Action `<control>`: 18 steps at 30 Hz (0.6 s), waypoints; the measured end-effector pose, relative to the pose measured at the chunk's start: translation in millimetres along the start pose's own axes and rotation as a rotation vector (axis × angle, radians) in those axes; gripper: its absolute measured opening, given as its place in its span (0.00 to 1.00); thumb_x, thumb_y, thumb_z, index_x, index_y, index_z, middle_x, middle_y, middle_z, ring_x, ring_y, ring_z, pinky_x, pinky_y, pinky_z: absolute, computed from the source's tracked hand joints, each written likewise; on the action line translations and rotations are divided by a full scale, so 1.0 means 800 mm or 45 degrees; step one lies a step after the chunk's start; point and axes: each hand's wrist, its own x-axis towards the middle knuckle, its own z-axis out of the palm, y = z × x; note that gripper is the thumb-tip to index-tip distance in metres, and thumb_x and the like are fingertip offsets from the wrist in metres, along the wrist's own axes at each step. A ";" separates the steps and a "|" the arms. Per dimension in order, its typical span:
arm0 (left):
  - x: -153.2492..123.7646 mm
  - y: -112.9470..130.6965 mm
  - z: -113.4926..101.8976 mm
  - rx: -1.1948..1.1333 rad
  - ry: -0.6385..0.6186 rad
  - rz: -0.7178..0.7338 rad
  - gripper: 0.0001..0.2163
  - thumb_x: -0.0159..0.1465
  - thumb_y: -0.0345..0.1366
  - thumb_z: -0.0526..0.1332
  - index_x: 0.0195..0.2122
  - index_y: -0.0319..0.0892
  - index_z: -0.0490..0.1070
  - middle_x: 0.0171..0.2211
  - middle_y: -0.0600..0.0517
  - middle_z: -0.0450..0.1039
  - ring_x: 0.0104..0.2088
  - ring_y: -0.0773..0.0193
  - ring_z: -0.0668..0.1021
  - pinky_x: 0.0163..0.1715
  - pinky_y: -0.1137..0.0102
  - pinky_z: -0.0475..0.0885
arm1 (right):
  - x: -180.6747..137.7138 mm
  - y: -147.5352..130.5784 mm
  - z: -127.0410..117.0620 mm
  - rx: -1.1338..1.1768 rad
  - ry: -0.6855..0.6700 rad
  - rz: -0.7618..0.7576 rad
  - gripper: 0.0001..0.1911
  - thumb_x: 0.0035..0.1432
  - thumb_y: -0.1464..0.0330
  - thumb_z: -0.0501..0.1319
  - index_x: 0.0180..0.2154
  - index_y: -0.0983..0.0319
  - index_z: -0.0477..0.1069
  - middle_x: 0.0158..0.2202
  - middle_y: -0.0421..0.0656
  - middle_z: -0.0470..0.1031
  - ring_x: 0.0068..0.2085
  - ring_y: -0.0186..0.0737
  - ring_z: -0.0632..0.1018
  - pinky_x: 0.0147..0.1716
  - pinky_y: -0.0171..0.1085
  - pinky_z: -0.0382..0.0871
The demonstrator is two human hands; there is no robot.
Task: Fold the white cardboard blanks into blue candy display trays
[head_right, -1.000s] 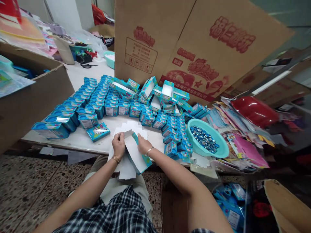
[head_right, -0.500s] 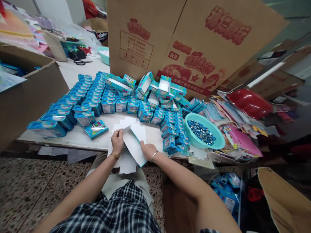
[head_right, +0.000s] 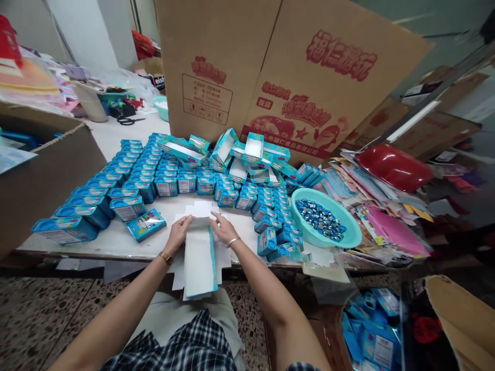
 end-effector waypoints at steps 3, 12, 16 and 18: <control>-0.001 0.004 0.003 0.027 -0.017 -0.021 0.21 0.58 0.54 0.56 0.34 0.39 0.73 0.29 0.51 0.75 0.30 0.63 0.75 0.29 0.71 0.69 | 0.038 -0.002 0.014 0.551 -0.098 0.166 0.32 0.64 0.49 0.37 0.60 0.58 0.57 0.32 0.41 0.71 0.22 0.30 0.71 0.24 0.32 0.69; 0.001 0.002 0.003 0.075 -0.026 -0.071 0.24 0.61 0.56 0.50 0.32 0.38 0.73 0.32 0.48 0.76 0.34 0.60 0.76 0.36 0.68 0.70 | 0.056 0.012 0.010 0.666 -0.435 0.114 0.19 0.60 0.58 0.55 0.46 0.62 0.72 0.21 0.36 0.69 0.20 0.29 0.71 0.23 0.31 0.70; 0.002 -0.007 0.009 0.099 0.172 -0.007 0.22 0.59 0.54 0.55 0.39 0.39 0.72 0.38 0.45 0.76 0.43 0.57 0.76 0.44 0.65 0.69 | 0.058 -0.010 -0.011 -0.155 -0.473 -0.170 0.14 0.52 0.63 0.63 0.41 0.61 0.75 0.33 0.40 0.77 0.33 0.36 0.77 0.34 0.33 0.70; 0.003 -0.008 0.010 0.100 0.184 -0.007 0.23 0.59 0.53 0.55 0.46 0.39 0.69 0.41 0.44 0.75 0.46 0.57 0.76 0.46 0.63 0.68 | 0.060 -0.028 -0.008 -0.617 -0.383 -0.350 0.13 0.51 0.61 0.63 0.38 0.61 0.75 0.36 0.45 0.78 0.39 0.44 0.77 0.38 0.37 0.69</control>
